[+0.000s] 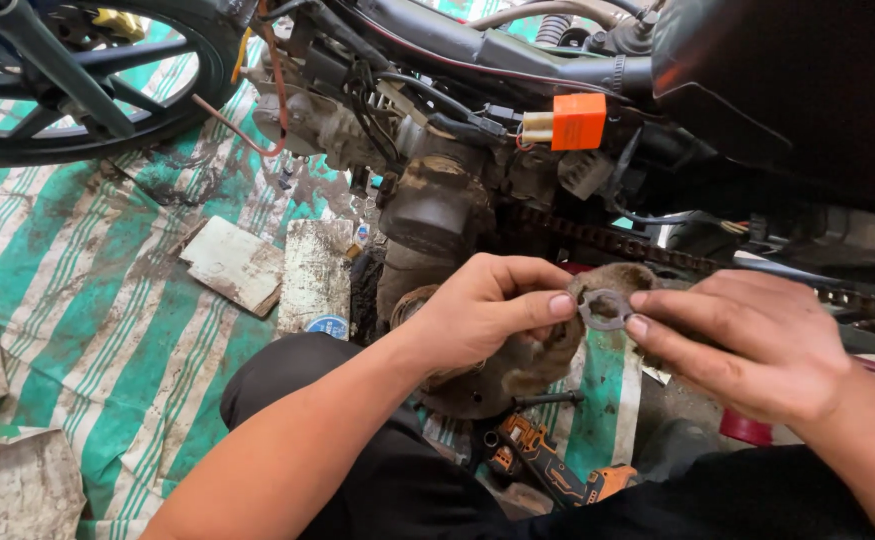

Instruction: Cleaning and repairing the chain and sprocket area of a motorcycle using a rag and hand tools

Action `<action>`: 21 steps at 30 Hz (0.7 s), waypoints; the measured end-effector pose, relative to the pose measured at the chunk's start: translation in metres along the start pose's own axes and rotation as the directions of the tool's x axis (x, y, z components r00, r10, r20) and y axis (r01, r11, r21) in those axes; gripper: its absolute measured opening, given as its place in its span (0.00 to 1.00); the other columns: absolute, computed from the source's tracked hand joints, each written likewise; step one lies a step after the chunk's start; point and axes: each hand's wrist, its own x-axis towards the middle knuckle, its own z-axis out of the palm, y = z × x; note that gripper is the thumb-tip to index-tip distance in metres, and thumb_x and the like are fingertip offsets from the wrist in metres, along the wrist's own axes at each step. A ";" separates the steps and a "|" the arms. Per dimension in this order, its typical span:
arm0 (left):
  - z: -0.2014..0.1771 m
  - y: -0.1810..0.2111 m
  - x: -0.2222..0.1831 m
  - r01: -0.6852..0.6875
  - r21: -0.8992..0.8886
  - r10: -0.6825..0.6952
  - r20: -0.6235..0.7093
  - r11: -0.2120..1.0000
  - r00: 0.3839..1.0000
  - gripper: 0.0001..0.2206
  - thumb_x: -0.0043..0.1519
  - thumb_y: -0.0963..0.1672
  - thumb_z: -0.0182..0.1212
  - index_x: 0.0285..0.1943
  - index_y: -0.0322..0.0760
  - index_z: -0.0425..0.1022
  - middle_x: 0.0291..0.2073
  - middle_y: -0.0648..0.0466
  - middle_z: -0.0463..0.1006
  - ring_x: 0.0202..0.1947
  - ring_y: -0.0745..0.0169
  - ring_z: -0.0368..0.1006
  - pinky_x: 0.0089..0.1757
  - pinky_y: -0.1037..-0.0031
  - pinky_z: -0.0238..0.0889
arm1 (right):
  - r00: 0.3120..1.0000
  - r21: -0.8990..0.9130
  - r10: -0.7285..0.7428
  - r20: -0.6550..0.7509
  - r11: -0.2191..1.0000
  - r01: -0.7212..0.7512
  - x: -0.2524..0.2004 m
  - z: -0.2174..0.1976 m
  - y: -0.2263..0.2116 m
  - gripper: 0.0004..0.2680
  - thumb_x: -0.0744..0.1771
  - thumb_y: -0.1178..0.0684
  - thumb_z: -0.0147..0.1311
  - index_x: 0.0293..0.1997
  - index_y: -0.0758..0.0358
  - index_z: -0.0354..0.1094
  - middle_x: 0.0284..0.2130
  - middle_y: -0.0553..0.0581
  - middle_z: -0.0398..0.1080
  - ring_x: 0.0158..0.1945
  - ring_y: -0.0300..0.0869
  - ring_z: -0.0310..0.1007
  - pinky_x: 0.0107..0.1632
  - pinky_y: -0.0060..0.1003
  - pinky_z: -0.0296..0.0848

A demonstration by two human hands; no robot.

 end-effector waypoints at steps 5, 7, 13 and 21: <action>0.003 0.001 -0.004 -0.036 0.013 0.037 -0.100 0.999 0.994 0.08 0.69 0.41 0.69 0.51 0.28 0.85 0.29 0.58 0.79 0.28 0.75 0.68 0.32 0.82 0.61 | 0.920 0.188 0.392 -0.006 0.904 -0.384 0.000 0.009 -0.010 0.09 0.60 0.64 0.71 0.43 0.64 0.82 0.44 0.57 0.84 0.35 0.43 0.83 0.37 0.35 0.78; 0.004 0.001 -0.004 -0.052 0.081 0.063 -0.131 0.995 0.989 0.06 0.68 0.41 0.69 0.48 0.29 0.85 0.27 0.58 0.79 0.27 0.75 0.68 0.31 0.81 0.61 | 0.839 0.262 0.544 0.035 0.805 -0.533 -0.001 0.010 -0.010 0.10 0.60 0.62 0.74 0.43 0.62 0.82 0.42 0.54 0.85 0.35 0.39 0.84 0.37 0.30 0.78; 0.006 -0.002 -0.003 -0.051 0.033 0.055 -0.144 0.998 0.988 0.07 0.69 0.41 0.68 0.42 0.28 0.82 0.22 0.58 0.76 0.21 0.74 0.64 0.26 0.82 0.57 | 0.461 0.410 0.823 0.331 0.315 -0.856 -0.015 0.014 0.001 0.13 0.58 0.66 0.71 0.45 0.68 0.86 0.36 0.56 0.89 0.33 0.39 0.83 0.42 0.31 0.80; 0.009 -0.003 0.000 0.001 0.098 0.012 -0.128 0.995 0.992 0.08 0.69 0.43 0.67 0.44 0.29 0.84 0.25 0.56 0.80 0.25 0.73 0.70 0.30 0.81 0.64 | 0.317 0.369 0.834 0.451 0.149 -0.918 -0.014 0.018 0.002 0.07 0.63 0.60 0.69 0.39 0.73 0.89 0.18 0.57 0.80 0.20 0.38 0.68 0.25 0.32 0.66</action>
